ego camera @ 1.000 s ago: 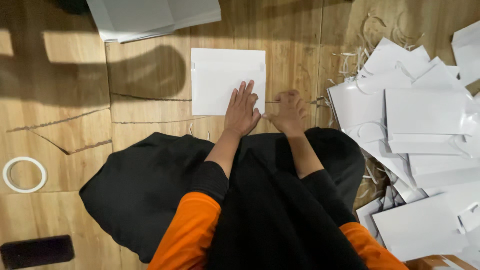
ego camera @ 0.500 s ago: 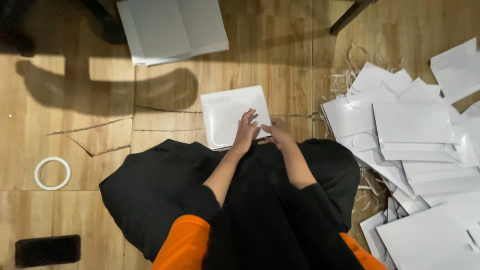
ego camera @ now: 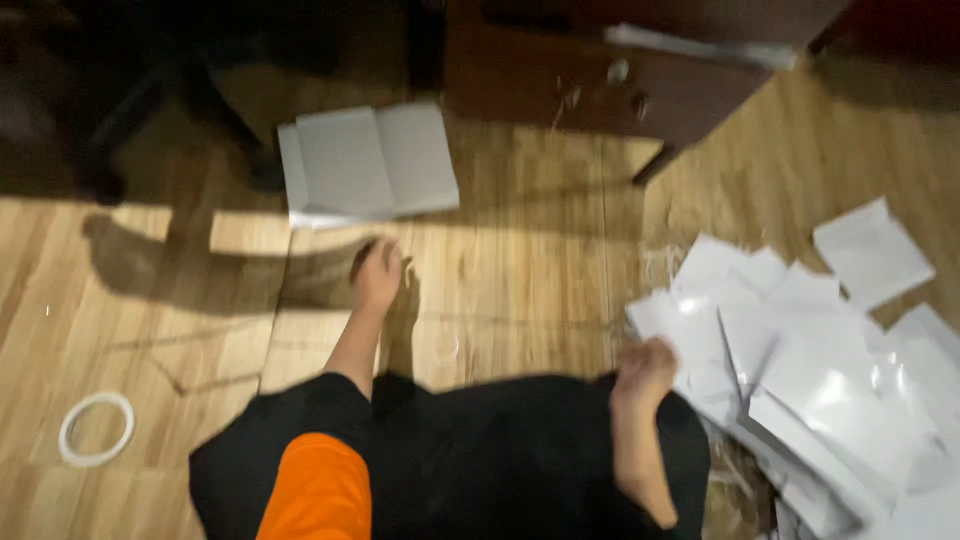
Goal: The person sits on the floor and folds white paper sheets by hand. They repeatedly pick up sheets, fold them in half, and place them into a stack.
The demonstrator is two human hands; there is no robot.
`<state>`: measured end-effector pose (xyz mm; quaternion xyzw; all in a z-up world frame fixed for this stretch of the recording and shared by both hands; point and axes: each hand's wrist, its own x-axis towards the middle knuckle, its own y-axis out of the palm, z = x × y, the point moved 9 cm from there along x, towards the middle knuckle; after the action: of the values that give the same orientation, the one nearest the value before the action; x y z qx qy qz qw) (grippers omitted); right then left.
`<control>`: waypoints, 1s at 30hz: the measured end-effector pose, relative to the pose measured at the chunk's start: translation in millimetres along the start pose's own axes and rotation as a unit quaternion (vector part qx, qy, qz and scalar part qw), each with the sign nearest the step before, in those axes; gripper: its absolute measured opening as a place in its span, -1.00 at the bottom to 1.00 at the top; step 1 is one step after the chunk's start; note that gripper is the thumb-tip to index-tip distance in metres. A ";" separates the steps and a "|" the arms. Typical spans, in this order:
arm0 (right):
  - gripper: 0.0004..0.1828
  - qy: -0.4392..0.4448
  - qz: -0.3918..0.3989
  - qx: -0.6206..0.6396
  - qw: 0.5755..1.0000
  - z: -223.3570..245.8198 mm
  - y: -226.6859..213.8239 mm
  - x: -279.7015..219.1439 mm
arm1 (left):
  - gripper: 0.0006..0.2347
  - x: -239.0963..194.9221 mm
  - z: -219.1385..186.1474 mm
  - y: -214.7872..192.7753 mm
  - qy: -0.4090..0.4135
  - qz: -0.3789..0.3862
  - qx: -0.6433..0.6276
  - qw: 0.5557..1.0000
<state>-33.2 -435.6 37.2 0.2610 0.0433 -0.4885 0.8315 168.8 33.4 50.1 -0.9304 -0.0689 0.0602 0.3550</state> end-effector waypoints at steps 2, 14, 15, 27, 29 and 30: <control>-0.64 -0.015 0.112 -0.112 0.987 -29.5 27.2 -13.4 | -0.55 11.8 15.0 -4.2 -0.160 0.131 0.102 0.973; -0.77 0.086 0.195 -0.350 0.912 -121.2 39.9 -8.6 | -0.75 77.6 52.7 11.0 0.179 0.011 0.436 0.882; -0.77 0.084 0.187 -0.349 0.914 -127.3 37.7 -7.8 | -0.75 93.7 50.5 10.7 0.186 0.015 0.434 0.881; -0.93 0.125 0.211 -0.353 0.903 -153.8 28.9 -6.4 | -0.60 136.1 106.0 26.8 -0.076 0.115 -0.087 0.987; -0.91 0.128 0.202 -0.365 0.900 -150.3 27.7 -8.7 | -0.66 133.8 103.5 20.4 -0.083 0.145 0.158 0.973; -0.91 0.129 0.203 -0.365 0.899 -149.3 29.6 -8.6 | -0.66 130.0 105.1 16.5 -0.084 0.145 0.158 0.973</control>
<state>14.4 -346.2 -76.8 0.0030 0.2712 -0.2211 0.9368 281.1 111.9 -47.0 -0.8540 0.0471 0.1990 0.4784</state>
